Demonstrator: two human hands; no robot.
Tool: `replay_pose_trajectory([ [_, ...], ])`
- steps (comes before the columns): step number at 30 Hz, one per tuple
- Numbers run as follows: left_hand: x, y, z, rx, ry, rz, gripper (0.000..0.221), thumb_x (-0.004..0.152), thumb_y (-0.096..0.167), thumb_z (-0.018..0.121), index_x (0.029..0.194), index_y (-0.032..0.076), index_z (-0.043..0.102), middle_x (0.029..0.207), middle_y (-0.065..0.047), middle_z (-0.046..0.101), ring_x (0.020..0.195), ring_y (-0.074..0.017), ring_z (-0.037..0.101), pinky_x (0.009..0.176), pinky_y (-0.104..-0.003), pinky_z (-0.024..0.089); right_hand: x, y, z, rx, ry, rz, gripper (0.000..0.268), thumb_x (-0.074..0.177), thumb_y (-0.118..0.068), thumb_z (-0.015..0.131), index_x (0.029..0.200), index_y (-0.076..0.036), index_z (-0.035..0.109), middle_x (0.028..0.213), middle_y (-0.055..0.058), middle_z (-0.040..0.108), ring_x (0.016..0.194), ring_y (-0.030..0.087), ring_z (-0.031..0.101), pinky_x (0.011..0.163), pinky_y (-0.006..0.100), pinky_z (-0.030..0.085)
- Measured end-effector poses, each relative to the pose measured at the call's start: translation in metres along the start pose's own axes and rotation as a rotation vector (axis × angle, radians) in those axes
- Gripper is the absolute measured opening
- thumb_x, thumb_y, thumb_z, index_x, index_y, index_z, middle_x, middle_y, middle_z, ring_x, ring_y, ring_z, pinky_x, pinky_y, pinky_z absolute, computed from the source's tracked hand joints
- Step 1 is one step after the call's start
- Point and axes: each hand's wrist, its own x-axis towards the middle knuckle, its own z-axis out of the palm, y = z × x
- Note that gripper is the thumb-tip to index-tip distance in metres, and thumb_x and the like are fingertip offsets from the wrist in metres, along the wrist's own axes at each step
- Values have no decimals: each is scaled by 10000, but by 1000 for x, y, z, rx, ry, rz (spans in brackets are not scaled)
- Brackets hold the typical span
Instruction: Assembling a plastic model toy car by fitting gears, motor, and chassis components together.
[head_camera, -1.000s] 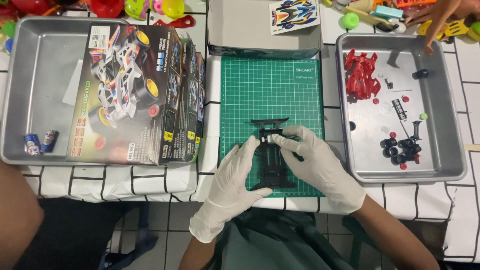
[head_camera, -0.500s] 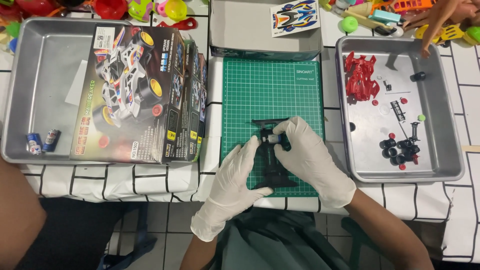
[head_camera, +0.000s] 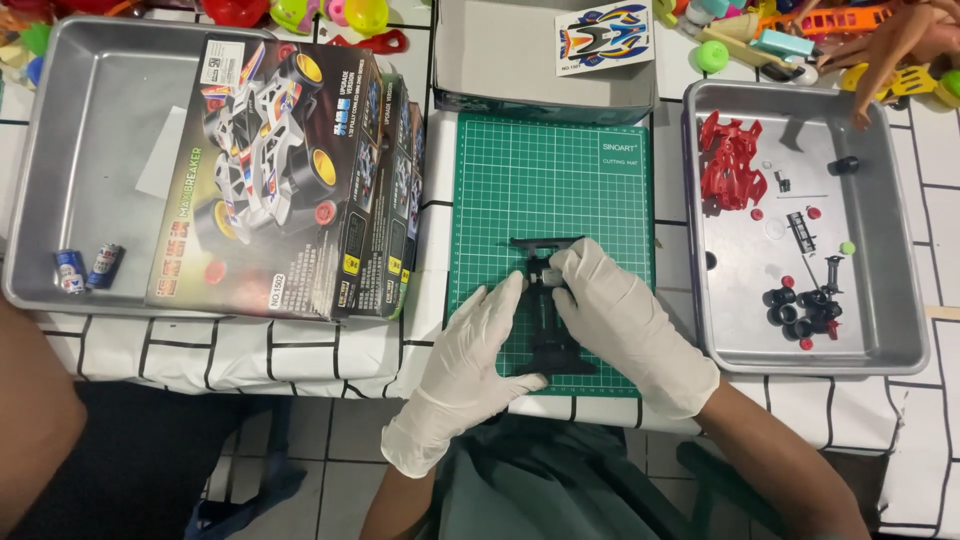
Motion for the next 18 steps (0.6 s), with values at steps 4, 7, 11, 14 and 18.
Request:
replay_pose_trajectory([
  [4,-1,4,-2,14,12,11,1242,632,239,978,1608,-5,249,1541,-247,494,1440,-381,467,1265,-518,217,1,11,0,115,-31,-30,273,887,-169,715,1140,-170,612,978,9,560,868,187,725,730,293,614],
  [7,-2,4,-4,4,8,9,1228,652,242,974,1604,-21,244,1537,-255,496,1436,-395,467,1265,-521,205,-1,14,-3,141,7,-52,219,944,-136,667,1161,-151,638,983,19,596,880,197,740,753,298,620],
  [11,-2,3,-4,7,12,16,1220,660,258,967,1602,-15,242,1532,-254,502,1435,-389,468,1264,-525,209,-7,11,-7,218,26,-52,216,946,-71,626,1147,-134,668,1013,71,635,898,257,741,760,320,623],
  [14,-3,4,-4,6,18,-3,1213,661,270,964,1607,14,248,1534,-230,509,1437,-373,467,1260,-519,209,-11,6,-13,152,46,-25,212,947,-89,594,1152,-117,642,899,28,591,702,195,696,713,315,605],
  [18,-1,1,2,3,24,12,1261,626,250,980,1616,22,233,1546,-211,505,1441,-358,468,1263,-517,220,-13,1,-17,171,66,-27,189,966,-64,567,1151,-69,603,896,70,588,717,218,676,696,336,597],
])
